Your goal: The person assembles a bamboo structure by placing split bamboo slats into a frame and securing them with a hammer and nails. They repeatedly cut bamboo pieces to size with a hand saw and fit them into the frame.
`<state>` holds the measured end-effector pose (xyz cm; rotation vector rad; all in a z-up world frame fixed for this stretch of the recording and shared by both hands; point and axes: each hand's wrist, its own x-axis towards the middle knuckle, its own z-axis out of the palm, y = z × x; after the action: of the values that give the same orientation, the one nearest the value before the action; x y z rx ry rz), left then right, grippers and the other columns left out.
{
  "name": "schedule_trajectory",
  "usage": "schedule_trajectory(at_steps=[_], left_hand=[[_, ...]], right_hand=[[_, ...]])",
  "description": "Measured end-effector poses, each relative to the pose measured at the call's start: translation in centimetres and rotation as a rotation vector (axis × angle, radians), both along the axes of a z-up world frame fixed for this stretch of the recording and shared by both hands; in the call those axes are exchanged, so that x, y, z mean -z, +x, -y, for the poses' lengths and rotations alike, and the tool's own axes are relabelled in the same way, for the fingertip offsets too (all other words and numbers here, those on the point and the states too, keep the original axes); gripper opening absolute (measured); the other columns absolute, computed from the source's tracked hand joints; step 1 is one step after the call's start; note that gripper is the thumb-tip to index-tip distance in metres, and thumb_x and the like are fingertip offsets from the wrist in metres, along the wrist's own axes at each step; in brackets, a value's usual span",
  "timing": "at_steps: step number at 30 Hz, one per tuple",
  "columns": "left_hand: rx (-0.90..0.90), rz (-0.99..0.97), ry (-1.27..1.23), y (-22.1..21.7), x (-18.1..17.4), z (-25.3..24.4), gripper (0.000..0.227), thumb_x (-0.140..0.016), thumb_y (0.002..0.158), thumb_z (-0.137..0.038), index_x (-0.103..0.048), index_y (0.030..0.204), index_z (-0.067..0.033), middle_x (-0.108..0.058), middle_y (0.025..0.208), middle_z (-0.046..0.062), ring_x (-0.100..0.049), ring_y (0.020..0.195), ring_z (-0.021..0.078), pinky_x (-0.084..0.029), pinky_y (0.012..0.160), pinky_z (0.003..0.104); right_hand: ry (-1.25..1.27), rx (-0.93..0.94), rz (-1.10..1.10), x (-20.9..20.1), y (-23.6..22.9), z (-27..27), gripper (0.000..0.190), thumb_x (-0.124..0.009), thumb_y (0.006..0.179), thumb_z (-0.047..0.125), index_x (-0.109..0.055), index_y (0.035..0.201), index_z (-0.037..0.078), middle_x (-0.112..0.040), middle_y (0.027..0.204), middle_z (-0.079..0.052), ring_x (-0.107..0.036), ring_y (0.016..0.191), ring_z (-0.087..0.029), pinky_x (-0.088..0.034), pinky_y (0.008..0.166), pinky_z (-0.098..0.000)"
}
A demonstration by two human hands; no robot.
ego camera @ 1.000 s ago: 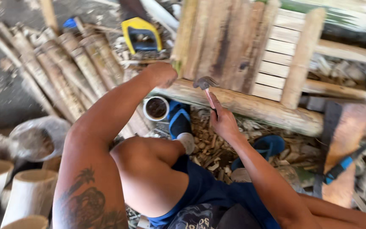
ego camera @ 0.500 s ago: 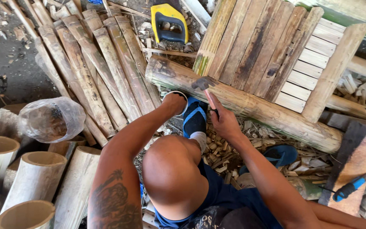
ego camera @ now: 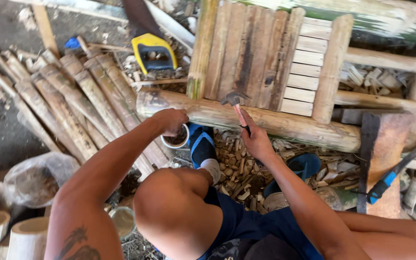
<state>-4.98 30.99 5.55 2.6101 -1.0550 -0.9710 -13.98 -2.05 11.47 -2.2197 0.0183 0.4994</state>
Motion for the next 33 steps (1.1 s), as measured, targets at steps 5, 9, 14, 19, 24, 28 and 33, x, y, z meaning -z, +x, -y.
schedule_trajectory(at_steps=[5, 9, 14, 19, 24, 28, 33], left_hand=[[-0.019, 0.110, -0.081, 5.9, -4.6, 5.2, 0.025, -0.064, 0.086, -0.016, -0.063, 0.110, -0.0070, -0.071, 0.089, 0.022, -0.072, 0.086, 0.0414, -0.057, 0.077, 0.053], [-0.089, 0.173, -0.162, 12.5, -5.1, 12.3, 0.015, -0.059, 0.097, -0.013, -0.060, 0.111, -0.0059, -0.070, 0.086, 0.024, -0.070, 0.085, 0.0431, -0.055, 0.077, 0.054], [-0.178, 0.328, -0.401, 19.6, -2.5, 22.0, 0.032, -0.068, 0.080, -0.002, -0.059, 0.110, -0.0038, -0.069, 0.088, 0.026, -0.068, 0.086, 0.0462, -0.055, 0.072, 0.054], [-0.802, 0.067, -0.667, 24.3, 1.8, 31.4, 0.015, -0.058, 0.101, -0.015, -0.067, 0.114, -0.0143, -0.075, 0.108, 0.010, -0.077, 0.078, 0.0298, -0.060, 0.066, 0.041], [-1.015, 0.453, -1.100, 26.8, 5.9, 36.8, 0.017, -0.067, 0.093, -0.005, -0.069, 0.110, -0.0066, -0.079, 0.099, 0.015, -0.078, 0.086, 0.0250, -0.064, 0.076, 0.037], [-1.301, 0.375, -0.865, 28.4, 7.3, 40.6, 0.008, -0.067, 0.100, -0.021, -0.070, 0.107, -0.0199, -0.079, 0.102, 0.001, -0.077, 0.086, 0.0165, -0.062, 0.079, 0.036], [-1.238, 0.575, -0.555, 28.9, 7.2, 43.6, 0.011, -0.069, 0.093, -0.032, -0.072, 0.104, -0.0303, -0.063, 0.117, -0.003, -0.055, 0.115, 0.0228, -0.031, 0.111, 0.049]], right_hand=[[0.002, 0.117, -0.074, 0.3, 1.8, 4.2, 0.067, -0.050, 0.102, 0.013, -0.027, 0.164, 0.024, -0.069, 0.075, -0.017, -0.052, 0.048, -0.027, -0.042, 0.051, -0.0471], [0.325, 0.062, 0.489, 1.8, 5.3, 8.0, 0.071, -0.048, 0.101, 0.000, -0.027, 0.167, 0.015, -0.065, 0.117, -0.025, -0.067, 0.078, -0.020, -0.055, 0.066, -0.0395], [0.188, 0.424, 0.195, 3.6, 12.0, 13.6, 0.068, -0.050, 0.099, 0.003, -0.032, 0.164, 0.017, -0.071, 0.083, -0.013, -0.057, 0.059, -0.015, -0.051, 0.058, -0.0338], [0.087, 0.398, 0.453, 4.5, 19.1, 17.4, 0.067, -0.051, 0.101, 0.001, -0.033, 0.165, 0.015, -0.068, 0.085, -0.015, -0.060, 0.065, -0.017, -0.054, 0.063, -0.0358], [-0.243, 0.285, 0.266, 5.4, 22.4, 18.0, 0.068, -0.050, 0.103, 0.003, -0.032, 0.166, 0.021, -0.073, 0.099, -0.026, -0.062, 0.062, -0.041, -0.050, 0.061, -0.0501], [-0.108, 0.230, 0.477, 5.9, 22.4, 18.3, 0.071, -0.048, 0.099, -0.002, -0.030, 0.164, 0.019, -0.068, 0.127, -0.025, -0.065, 0.070, -0.044, -0.053, 0.063, -0.0502], [0.007, 0.313, 0.360, 6.6, 22.8, 18.9, 0.070, -0.044, 0.096, -0.003, -0.026, 0.161, 0.011, -0.072, 0.127, -0.024, -0.064, 0.057, -0.035, -0.054, 0.058, -0.0448]])
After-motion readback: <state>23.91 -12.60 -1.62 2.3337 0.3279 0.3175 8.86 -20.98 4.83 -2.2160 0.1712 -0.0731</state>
